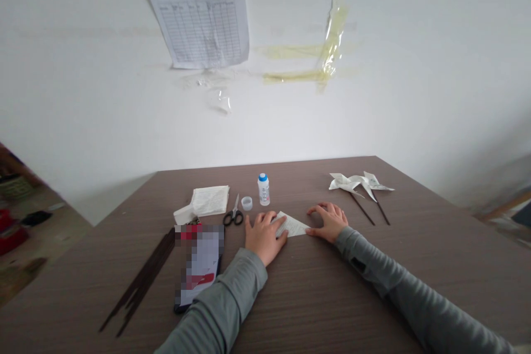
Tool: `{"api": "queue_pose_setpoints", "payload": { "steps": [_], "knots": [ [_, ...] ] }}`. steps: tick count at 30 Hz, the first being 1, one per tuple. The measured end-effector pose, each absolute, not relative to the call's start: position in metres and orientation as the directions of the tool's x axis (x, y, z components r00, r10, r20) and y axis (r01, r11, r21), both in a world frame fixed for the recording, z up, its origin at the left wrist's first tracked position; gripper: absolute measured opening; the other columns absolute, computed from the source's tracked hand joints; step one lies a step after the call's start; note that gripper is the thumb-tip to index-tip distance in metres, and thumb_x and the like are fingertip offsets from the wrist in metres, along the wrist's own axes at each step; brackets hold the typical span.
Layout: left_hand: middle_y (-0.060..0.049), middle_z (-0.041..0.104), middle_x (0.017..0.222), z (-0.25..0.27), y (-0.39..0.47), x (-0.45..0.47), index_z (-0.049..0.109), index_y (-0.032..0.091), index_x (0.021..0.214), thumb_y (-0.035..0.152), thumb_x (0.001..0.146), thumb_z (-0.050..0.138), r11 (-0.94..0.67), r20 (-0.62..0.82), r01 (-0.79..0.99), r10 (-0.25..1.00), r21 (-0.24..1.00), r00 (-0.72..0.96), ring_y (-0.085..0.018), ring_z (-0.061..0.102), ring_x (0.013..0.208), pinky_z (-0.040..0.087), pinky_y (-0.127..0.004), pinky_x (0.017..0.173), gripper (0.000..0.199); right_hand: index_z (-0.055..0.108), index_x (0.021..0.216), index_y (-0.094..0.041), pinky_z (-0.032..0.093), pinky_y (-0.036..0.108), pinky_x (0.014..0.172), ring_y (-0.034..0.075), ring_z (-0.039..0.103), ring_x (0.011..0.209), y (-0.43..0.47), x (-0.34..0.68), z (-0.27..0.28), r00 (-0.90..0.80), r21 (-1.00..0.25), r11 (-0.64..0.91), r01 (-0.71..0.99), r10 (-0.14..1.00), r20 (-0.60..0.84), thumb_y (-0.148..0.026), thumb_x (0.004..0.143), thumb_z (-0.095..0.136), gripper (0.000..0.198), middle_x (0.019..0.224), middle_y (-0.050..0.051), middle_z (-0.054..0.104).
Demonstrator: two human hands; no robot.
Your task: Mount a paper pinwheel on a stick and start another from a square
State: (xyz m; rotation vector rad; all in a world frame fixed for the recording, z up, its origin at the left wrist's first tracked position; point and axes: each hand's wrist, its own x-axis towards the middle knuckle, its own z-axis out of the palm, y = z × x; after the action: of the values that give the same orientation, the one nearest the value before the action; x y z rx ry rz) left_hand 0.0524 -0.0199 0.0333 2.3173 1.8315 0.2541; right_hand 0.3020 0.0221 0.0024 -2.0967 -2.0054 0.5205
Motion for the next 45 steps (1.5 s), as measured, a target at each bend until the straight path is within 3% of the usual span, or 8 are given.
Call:
{"api": "queue_pose_setpoints", "payload": {
  "steps": [5, 9, 13, 18, 26, 29, 36, 45],
  "knots": [
    [-0.010, 0.080, 0.184, 0.028, -0.019, 0.050, 0.087, 0.046, 0.174, 0.035, 0.124, 0.077, -0.241, 0.035, 0.939, 0.970, 0.247, 0.240, -0.046, 0.067, 0.174, 0.038, -0.089, 0.156, 0.052, 0.092, 0.158, -0.044, 0.052, 0.066, 0.146, 0.051, 0.058, 0.179, 0.031, 0.314, -0.009, 0.045, -0.387, -0.079, 0.919, 0.994, -0.097, -0.040, 0.091, 0.105, 0.069, 0.181, 0.009, 0.069],
    [-0.009, 0.081, 0.184, 0.027, -0.018, 0.049, 0.088, 0.048, 0.172, 0.036, 0.124, 0.076, -0.245, 0.047, 0.935, 0.969, 0.256, 0.241, -0.047, 0.068, 0.173, 0.039, -0.088, 0.156, 0.051, 0.095, 0.159, -0.037, 0.053, 0.061, 0.144, 0.053, 0.060, 0.178, 0.036, 0.321, -0.021, 0.064, -0.396, -0.074, 0.915, 0.997, -0.040, -0.024, 0.089, 0.102, 0.071, 0.183, 0.015, 0.071],
    [-0.008, 0.079, 0.186, 0.029, -0.019, 0.050, 0.086, 0.047, 0.174, 0.037, 0.124, 0.076, -0.228, 0.018, 0.942, 0.973, 0.246, 0.231, -0.046, 0.067, 0.175, 0.039, -0.089, 0.156, 0.052, 0.095, 0.160, -0.044, 0.054, 0.065, 0.144, 0.053, 0.061, 0.178, 0.035, 0.324, -0.030, 0.031, -0.404, -0.034, 0.914, 0.999, -0.014, -0.019, 0.086, 0.098, 0.078, 0.183, 0.012, 0.075],
    [-0.010, 0.079, 0.186, 0.031, -0.019, 0.052, 0.085, 0.045, 0.176, 0.039, 0.126, 0.075, -0.220, 0.012, 0.946, 0.974, 0.239, 0.224, -0.046, 0.067, 0.176, 0.039, -0.089, 0.156, 0.052, 0.102, 0.143, -0.056, 0.046, 0.079, 0.150, 0.054, 0.053, 0.187, 0.028, 0.317, -0.026, -0.076, -0.425, 0.112, 0.899, 0.992, 0.100, -0.024, 0.101, 0.082, 0.057, 0.185, 0.002, 0.078],
    [-0.009, 0.084, 0.179, 0.032, -0.020, 0.053, 0.087, 0.045, 0.173, 0.036, 0.123, 0.081, -0.223, 0.045, 0.940, 0.975, 0.258, 0.219, -0.045, 0.071, 0.171, 0.041, -0.089, 0.155, 0.052, 0.102, 0.148, -0.051, 0.041, 0.089, 0.152, 0.056, 0.054, 0.185, 0.021, 0.297, -0.015, -0.273, -0.416, 0.311, 0.855, 0.950, 0.150, -0.046, 0.114, 0.084, 0.038, 0.180, 0.008, 0.082],
    [-0.011, 0.084, 0.179, 0.032, -0.019, 0.052, 0.091, 0.042, 0.167, 0.036, 0.122, 0.084, -0.219, 0.043, 0.935, 0.975, 0.277, 0.216, -0.046, 0.070, 0.172, 0.041, -0.090, 0.154, 0.046, 0.099, 0.155, -0.053, 0.040, 0.088, 0.153, 0.060, 0.053, 0.185, 0.018, 0.291, -0.016, -0.287, -0.394, 0.309, 0.866, 0.951, 0.114, -0.052, 0.112, 0.091, 0.044, 0.184, 0.010, 0.079],
    [-0.011, 0.084, 0.177, 0.032, -0.016, 0.050, 0.094, 0.043, 0.162, 0.040, 0.118, 0.092, -0.209, 0.030, 0.925, 0.977, 0.316, 0.211, -0.048, 0.070, 0.172, 0.040, -0.089, 0.155, 0.045, 0.098, 0.154, -0.055, 0.038, 0.092, 0.152, 0.056, 0.054, 0.184, 0.017, 0.284, -0.011, -0.236, -0.361, 0.244, 0.900, 0.970, 0.067, -0.055, 0.109, 0.096, 0.045, 0.186, 0.007, 0.076],
    [-0.009, 0.085, 0.175, 0.036, -0.015, 0.040, 0.089, 0.042, 0.169, 0.032, 0.115, 0.087, -0.221, 0.007, 0.925, 0.973, 0.311, 0.230, -0.047, 0.071, 0.168, 0.048, -0.081, 0.152, 0.055, 0.096, 0.158, -0.051, 0.034, 0.089, 0.155, 0.056, 0.048, 0.189, 0.009, 0.276, 0.003, -0.196, -0.376, 0.182, 0.909, 0.981, 0.002, -0.047, 0.112, 0.093, 0.046, 0.191, 0.009, 0.072]
  ]
}}
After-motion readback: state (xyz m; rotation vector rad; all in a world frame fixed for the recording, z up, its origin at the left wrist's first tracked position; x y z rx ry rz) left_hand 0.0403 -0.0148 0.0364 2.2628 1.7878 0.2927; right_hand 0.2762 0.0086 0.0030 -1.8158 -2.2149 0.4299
